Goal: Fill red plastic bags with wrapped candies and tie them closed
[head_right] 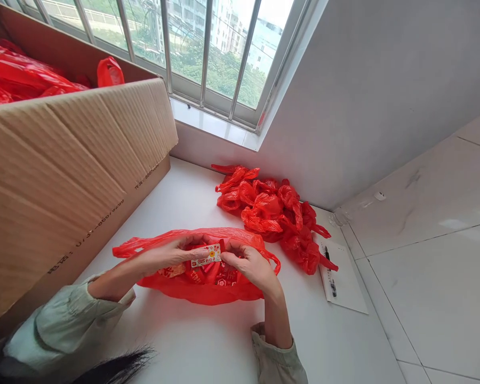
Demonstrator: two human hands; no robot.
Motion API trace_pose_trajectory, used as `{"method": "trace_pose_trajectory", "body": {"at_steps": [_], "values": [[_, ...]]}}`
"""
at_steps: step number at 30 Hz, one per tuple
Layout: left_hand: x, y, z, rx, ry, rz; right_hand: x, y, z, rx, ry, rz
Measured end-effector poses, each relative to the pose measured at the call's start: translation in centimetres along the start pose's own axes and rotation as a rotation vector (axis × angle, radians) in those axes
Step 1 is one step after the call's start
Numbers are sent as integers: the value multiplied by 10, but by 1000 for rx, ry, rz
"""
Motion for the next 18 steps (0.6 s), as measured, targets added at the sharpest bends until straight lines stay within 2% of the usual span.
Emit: {"method": "trace_pose_trajectory", "body": {"at_steps": [6, 10, 18], "values": [[-2, 8, -8, -2, 116, 2, -11, -6, 12, 108, -84, 117], [-2, 8, -9, 19, 137, 12, -15, -1, 11, 41, -8, 189], [-2, 5, 3, 33, 37, 54, -10, 2, -1, -77, 48, 177]]}}
Point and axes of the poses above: each hand's wrist, its own y-axis towards the middle knuckle, its own x-axis out of the palm, z = x × y, the point moved 10 cm from there along y, towards the middle knuckle, and after that the axes turned 12 degrees about -z, right-handed, at the moved point
